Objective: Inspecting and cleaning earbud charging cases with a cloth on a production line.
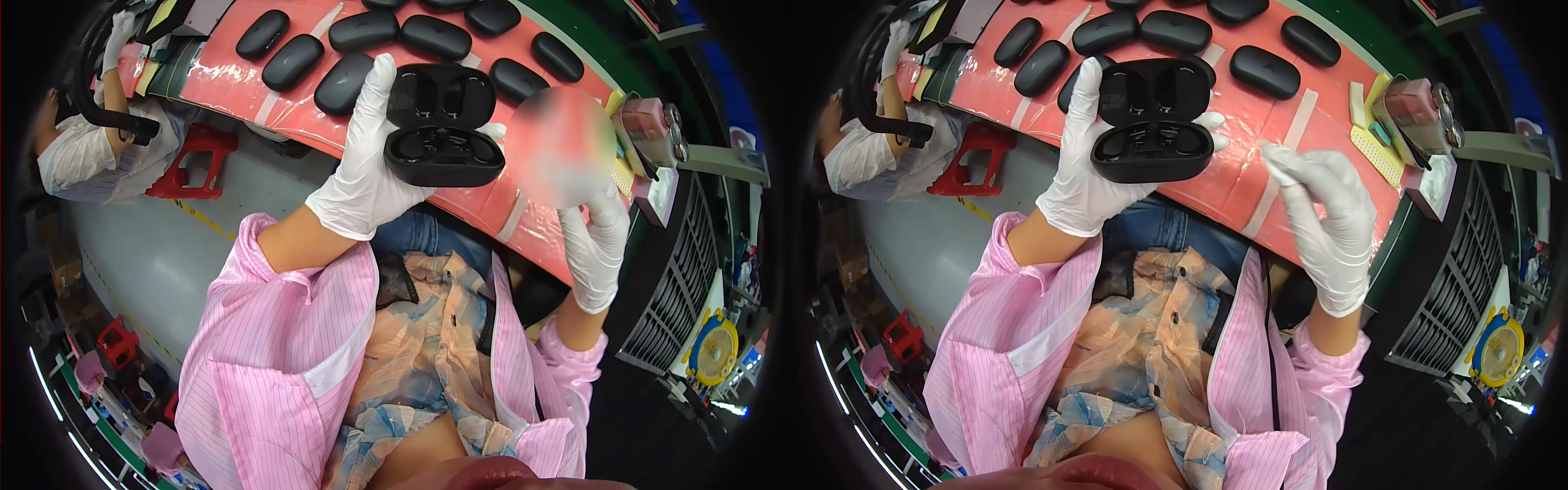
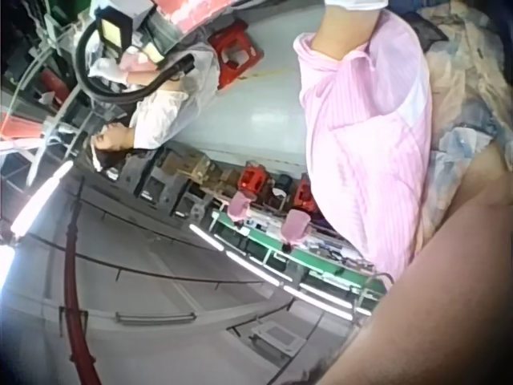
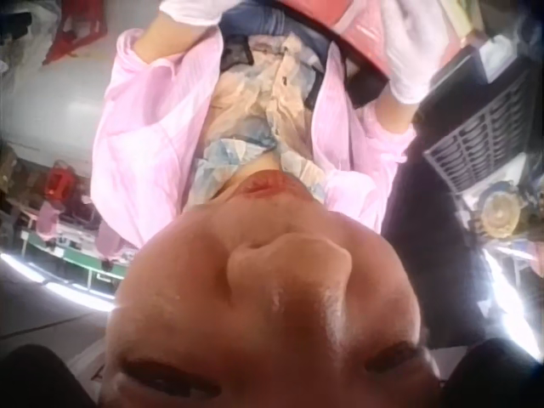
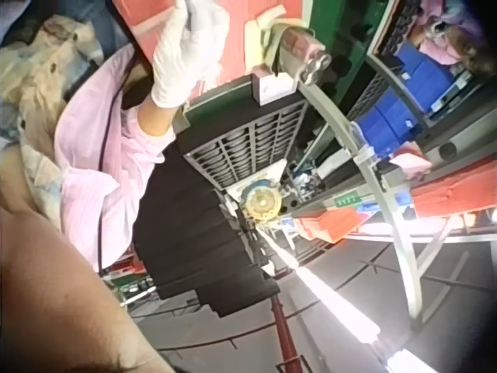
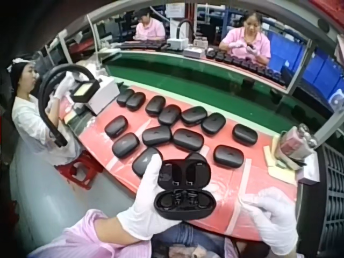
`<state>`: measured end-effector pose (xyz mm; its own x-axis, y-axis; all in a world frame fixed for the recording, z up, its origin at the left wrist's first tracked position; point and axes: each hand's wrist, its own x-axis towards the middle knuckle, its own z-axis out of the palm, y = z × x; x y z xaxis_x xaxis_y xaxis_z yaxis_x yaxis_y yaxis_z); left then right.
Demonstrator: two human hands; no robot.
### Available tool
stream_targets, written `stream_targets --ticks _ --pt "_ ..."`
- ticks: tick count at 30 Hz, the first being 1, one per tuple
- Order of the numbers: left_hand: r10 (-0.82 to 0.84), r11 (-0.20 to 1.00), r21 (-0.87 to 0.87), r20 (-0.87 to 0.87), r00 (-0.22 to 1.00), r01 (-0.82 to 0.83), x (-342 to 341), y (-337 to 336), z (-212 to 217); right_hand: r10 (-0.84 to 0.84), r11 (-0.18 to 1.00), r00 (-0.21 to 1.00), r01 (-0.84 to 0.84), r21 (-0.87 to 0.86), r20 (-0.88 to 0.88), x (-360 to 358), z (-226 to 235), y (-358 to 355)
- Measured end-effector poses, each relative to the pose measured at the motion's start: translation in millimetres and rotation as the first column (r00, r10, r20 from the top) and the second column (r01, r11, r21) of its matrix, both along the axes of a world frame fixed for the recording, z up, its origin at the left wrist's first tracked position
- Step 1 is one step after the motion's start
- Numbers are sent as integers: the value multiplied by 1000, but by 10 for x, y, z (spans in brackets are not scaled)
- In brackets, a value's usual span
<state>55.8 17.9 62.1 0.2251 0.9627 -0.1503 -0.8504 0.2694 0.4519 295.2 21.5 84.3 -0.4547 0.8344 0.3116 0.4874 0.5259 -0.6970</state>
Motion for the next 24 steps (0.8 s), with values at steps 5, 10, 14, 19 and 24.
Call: stream_targets --ticks 5,10,14,19,24 --pt "-95 982 -149 156 983 119 -9 -51 -16 -550 749 713 190 -635 -435 -108 -530 -261" --pt "-127 970 -177 216 968 167 -25 -86 -32 -535 730 672 61 -681 -513 -163 -711 -293" --pt "-108 960 -236 177 978 149 4 -119 2 -473 761 730 56 -646 -493 -184 -732 -320" --pt "-136 967 -193 173 975 169 39 -129 7 -491 757 732 89 -647 -473 -153 -769 -342" --pt "-206 945 -220 170 964 241 76 -169 -36 -235 964 952 254 78 -194 -148 -447 23"
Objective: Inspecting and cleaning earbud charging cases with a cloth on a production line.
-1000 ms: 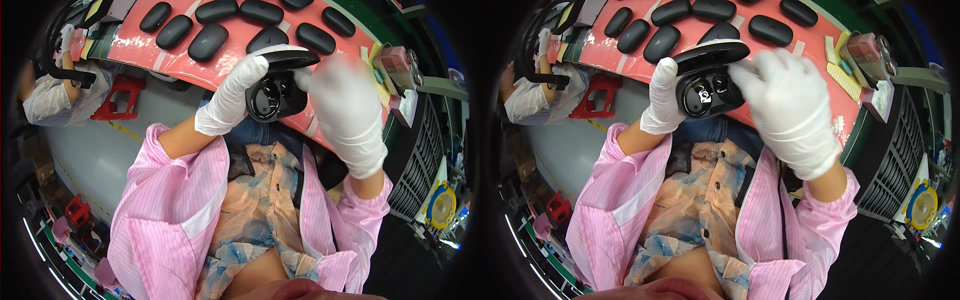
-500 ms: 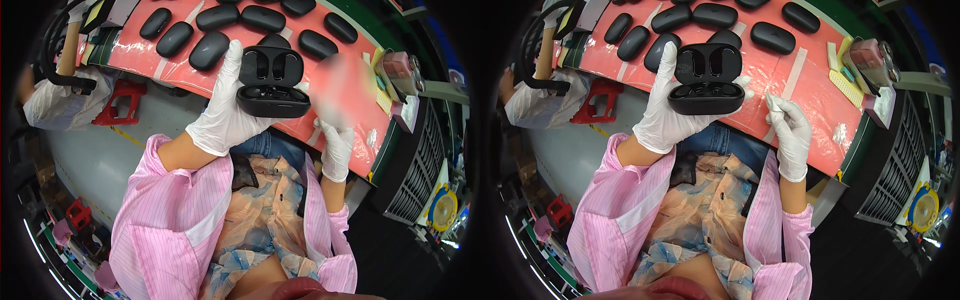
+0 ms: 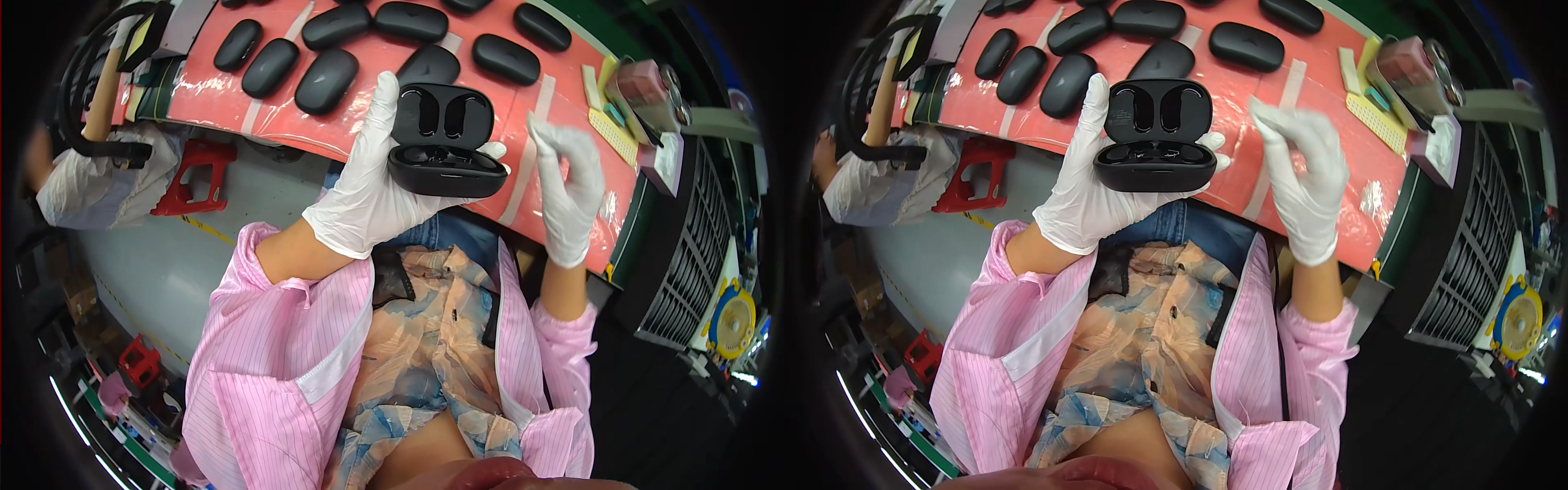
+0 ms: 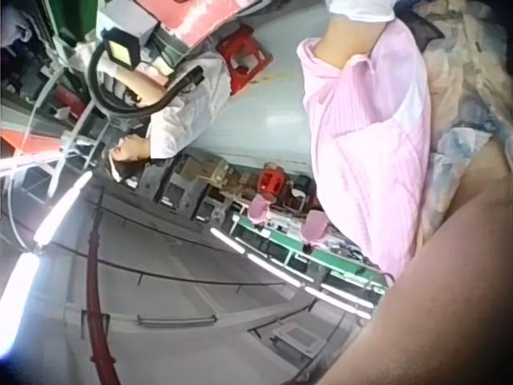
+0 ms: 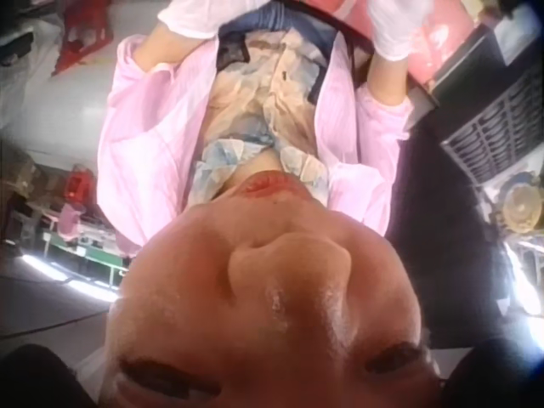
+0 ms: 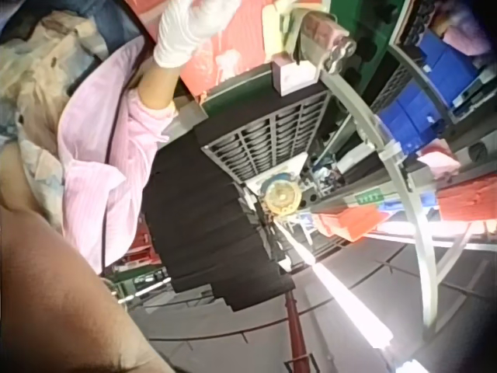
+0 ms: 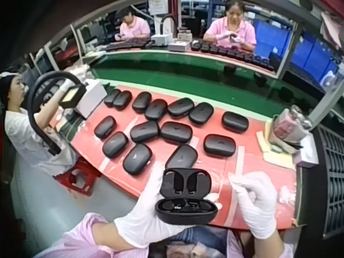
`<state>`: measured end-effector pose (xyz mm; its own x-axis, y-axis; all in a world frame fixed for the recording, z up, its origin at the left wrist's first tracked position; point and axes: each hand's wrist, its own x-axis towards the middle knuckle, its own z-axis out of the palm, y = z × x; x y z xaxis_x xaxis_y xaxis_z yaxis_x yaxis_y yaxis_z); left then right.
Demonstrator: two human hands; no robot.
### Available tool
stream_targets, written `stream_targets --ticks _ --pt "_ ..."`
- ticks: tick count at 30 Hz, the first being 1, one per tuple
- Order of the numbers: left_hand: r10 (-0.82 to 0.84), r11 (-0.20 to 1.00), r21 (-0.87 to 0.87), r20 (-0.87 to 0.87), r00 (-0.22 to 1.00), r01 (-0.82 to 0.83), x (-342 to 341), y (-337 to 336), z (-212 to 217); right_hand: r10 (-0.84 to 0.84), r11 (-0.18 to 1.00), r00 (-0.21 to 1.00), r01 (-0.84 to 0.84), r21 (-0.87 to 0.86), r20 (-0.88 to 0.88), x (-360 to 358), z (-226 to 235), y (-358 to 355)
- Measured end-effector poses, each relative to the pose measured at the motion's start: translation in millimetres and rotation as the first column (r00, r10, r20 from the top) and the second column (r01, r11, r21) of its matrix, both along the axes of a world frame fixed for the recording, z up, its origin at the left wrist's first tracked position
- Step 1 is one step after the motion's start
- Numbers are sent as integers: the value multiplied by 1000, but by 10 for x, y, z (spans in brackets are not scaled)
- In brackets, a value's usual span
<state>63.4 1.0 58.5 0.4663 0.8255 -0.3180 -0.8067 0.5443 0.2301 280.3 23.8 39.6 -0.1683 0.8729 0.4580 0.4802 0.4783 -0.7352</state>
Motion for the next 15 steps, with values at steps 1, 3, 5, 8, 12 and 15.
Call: stream_targets --ticks 1,3,5,8,12,15 --pt "-35 999 -2 -20 999 35 31 -3 15 151 984 986 -157 82 72 -35 165 125" --pt "-75 997 2 -73 994 76 49 -48 -7 326 874 883 -418 248 339 -255 393 343" --pt "-71 997 -10 -83 994 70 102 -44 48 198 810 721 -502 303 665 -407 439 387" --pt "-57 998 18 -125 991 60 22 -28 -62 238 892 751 -420 167 616 -114 449 397" --pt "27 999 -38 -89 996 -31 -133 -54 -98 216 971 964 -196 -134 154 -69 301 169" --pt "-10 1000 9 -25 1000 11 -422 -167 -161 130 987 991 -127 -95 33 -200 5 71"
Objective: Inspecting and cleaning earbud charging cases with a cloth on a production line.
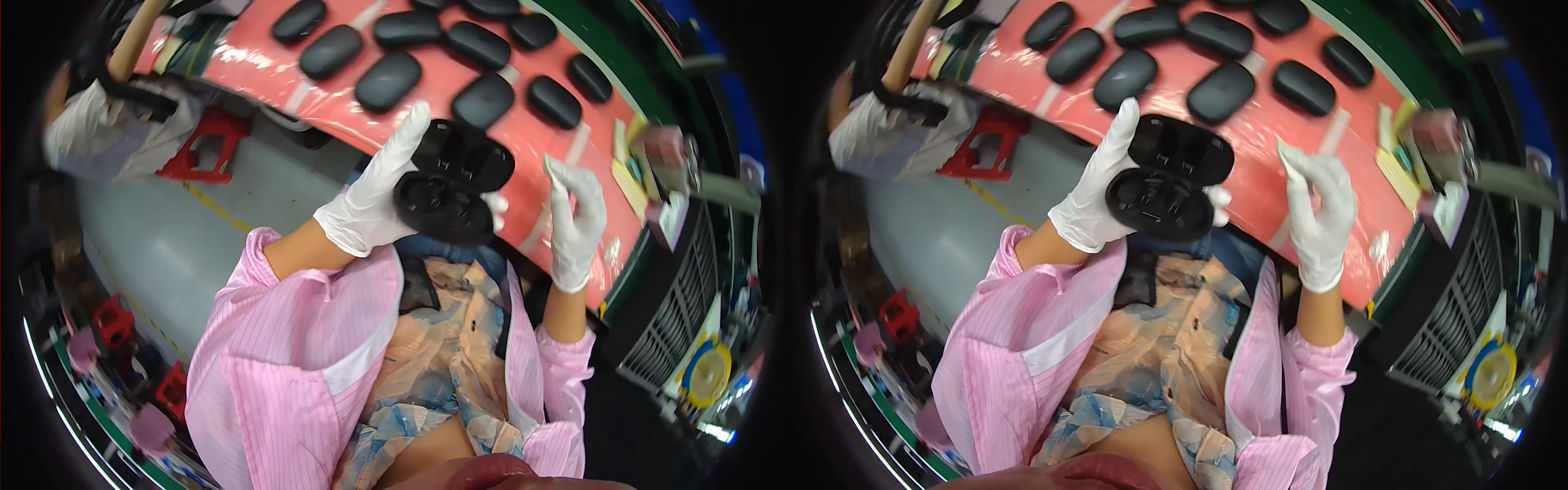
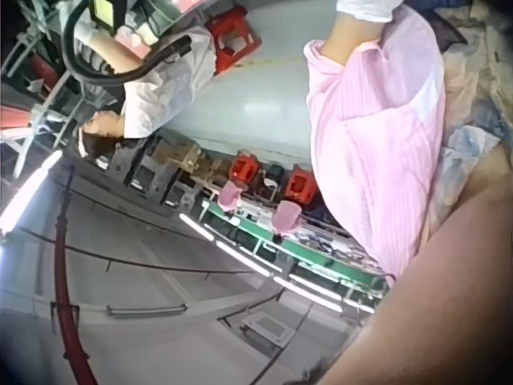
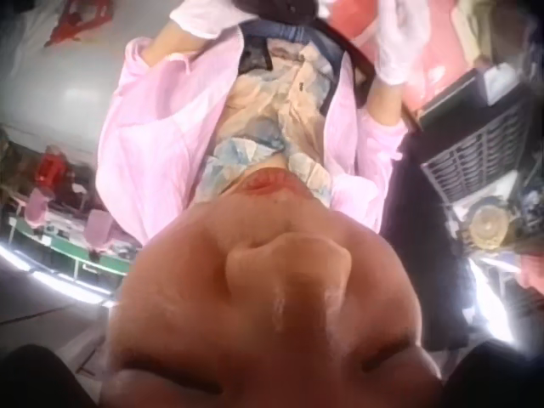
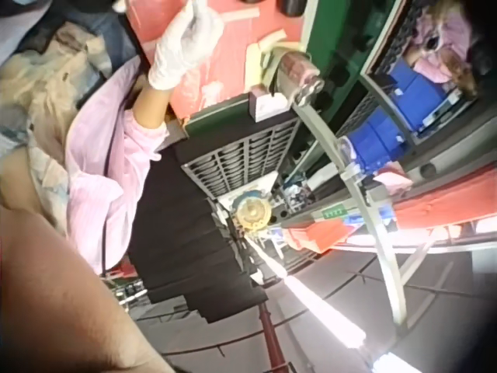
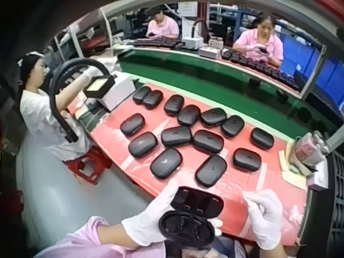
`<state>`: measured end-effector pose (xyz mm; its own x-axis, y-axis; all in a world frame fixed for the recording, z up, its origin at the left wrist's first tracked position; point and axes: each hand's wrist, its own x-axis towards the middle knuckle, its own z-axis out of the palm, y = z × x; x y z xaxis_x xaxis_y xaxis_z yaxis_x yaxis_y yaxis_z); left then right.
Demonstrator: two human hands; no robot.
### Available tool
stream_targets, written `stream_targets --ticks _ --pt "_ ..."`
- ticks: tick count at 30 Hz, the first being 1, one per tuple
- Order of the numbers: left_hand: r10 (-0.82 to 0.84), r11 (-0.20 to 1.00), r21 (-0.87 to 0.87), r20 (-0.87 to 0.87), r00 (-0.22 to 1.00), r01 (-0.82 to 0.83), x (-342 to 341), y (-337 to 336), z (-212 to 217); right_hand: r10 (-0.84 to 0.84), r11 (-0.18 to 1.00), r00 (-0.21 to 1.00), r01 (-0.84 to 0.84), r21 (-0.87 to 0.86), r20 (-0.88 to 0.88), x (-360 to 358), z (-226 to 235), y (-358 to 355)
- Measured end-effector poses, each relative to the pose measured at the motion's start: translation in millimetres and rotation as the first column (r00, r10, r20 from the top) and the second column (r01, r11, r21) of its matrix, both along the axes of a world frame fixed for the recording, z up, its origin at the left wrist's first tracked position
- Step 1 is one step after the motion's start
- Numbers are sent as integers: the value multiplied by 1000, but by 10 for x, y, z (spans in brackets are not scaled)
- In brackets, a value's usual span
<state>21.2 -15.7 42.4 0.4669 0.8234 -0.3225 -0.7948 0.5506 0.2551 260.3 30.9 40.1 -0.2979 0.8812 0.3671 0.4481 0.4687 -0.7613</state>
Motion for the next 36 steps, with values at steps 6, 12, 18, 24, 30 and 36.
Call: stream_targets --ticks 6,12,18,24,30,36 --pt "132 984 113 40 990 -136 -1593 -524 -1021 -18 998 995 24 -51 101 -171 -304 -250" --pt "891 124 -137 -420 171 -983 -3681 5 -1608 68 996 983 -58 -65 173 -290 -360 -268" --pt "826 497 24 -319 465 -867 -4010 -17 -1785 34 999 968 -43 30 249 -278 -405 -275" --pt "895 312 -214 -260 362 -926 -3409 -278 -1530 21 1000 972 -25 13 234 -280 -414 -280" --pt "774 631 81 6 633 -772 -1721 -448 -160 -43 996 985 29 84 165 -267 -425 -267" --pt "497 843 189 85 864 -504 -849 -1 220 -102 993 993 98 69 58 -182 -438 -261"
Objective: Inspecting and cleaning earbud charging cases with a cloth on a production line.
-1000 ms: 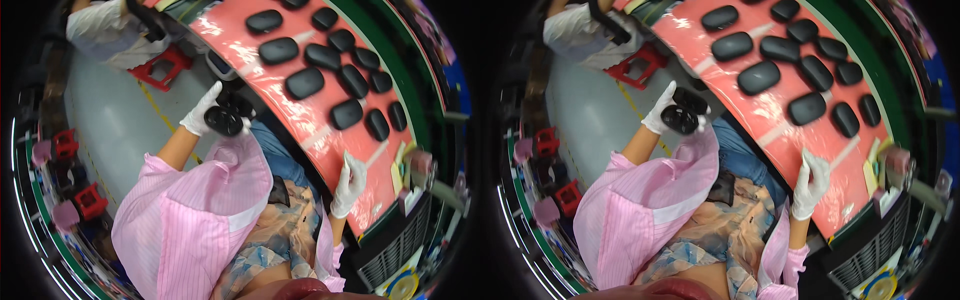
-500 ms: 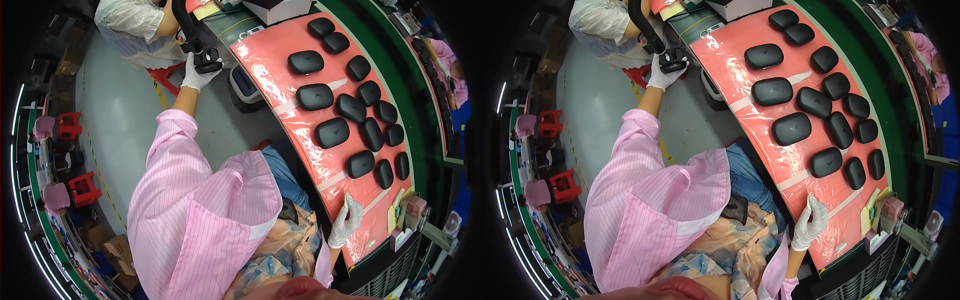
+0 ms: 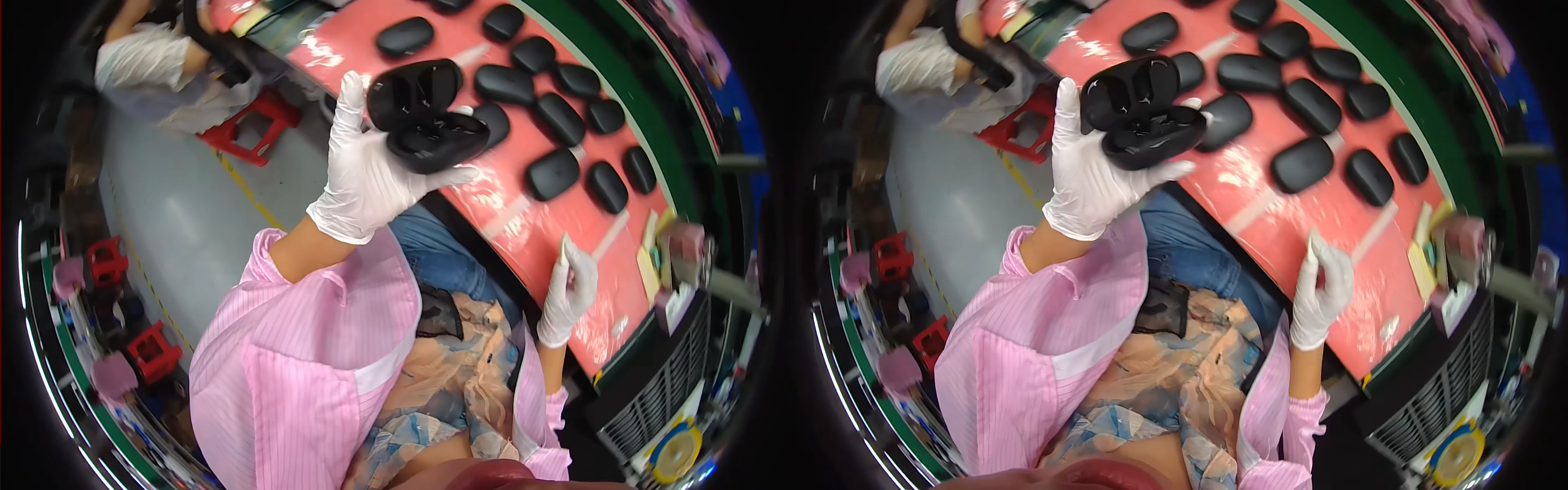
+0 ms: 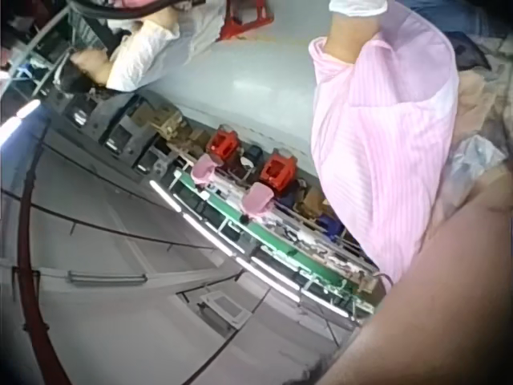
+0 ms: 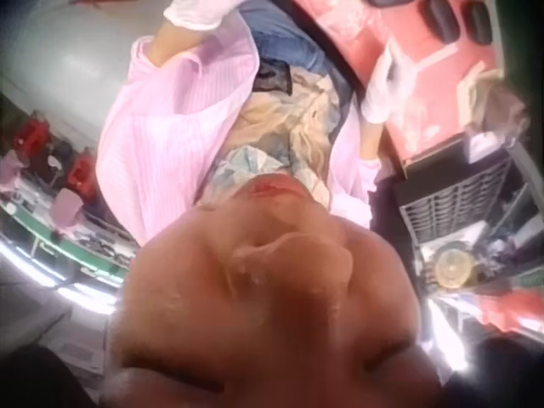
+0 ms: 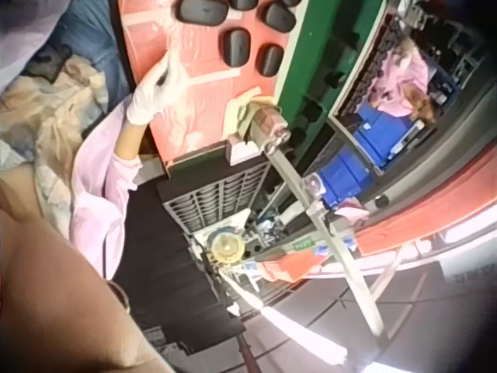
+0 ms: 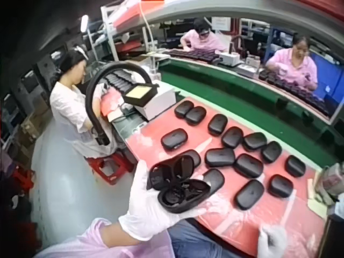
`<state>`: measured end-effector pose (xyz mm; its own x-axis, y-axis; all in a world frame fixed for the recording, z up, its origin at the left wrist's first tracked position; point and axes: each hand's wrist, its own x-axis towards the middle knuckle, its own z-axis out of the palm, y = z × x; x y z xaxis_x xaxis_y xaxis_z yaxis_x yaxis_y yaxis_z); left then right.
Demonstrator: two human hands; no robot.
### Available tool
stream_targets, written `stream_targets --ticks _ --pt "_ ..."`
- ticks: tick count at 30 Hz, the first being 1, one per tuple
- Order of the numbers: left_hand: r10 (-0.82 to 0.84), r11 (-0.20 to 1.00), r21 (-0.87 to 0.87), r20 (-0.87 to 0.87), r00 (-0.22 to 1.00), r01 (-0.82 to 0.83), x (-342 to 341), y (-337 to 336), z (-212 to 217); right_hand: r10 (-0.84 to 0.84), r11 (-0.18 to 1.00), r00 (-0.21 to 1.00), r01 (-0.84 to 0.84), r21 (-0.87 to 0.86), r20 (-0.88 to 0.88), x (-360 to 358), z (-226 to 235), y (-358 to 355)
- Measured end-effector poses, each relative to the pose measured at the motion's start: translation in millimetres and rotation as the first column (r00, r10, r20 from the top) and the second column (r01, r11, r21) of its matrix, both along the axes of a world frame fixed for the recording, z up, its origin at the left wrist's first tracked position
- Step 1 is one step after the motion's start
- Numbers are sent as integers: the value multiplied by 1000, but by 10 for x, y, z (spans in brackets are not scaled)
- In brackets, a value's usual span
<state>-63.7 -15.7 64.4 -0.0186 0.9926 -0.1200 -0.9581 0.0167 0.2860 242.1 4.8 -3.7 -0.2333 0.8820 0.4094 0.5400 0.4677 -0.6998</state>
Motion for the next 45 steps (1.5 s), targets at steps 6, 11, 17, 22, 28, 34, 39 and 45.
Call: stream_targets --ticks 6,11,17,22,28,34,39,45 --pt "-396 876 -249 119 911 413 945 252 -90 -107 979 957 148 138 -268 -30 352 56" --pt "-528 751 -177 417 739 636 1219 249 -269 92 944 975 -150 293 205 -129 781 -99" --pt "-565 716 -304 277 777 629 1398 223 -248 -88 989 937 41 -145 -337 121 525 19" --pt "-524 724 -339 297 798 601 1403 211 -303 -57 968 991 84 238 -117 122 476 -16" --pt "-558 740 -317 204 805 593 1433 132 -273 -82 974 997 83 210 -15 112 487 -26" --pt "-620 710 -227 247 745 666 1427 238 -338 -121 936 867 -63 -347 -483 170 168 29" --pt "-564 812 -235 -78 822 535 1461 206 -130 -372 877 540 -62 -476 -755 211 303 20" --pt "322 923 298 -945 -63 245 1489 133 -335 -306 841 711 -110 -530 -633 41 385 -58"
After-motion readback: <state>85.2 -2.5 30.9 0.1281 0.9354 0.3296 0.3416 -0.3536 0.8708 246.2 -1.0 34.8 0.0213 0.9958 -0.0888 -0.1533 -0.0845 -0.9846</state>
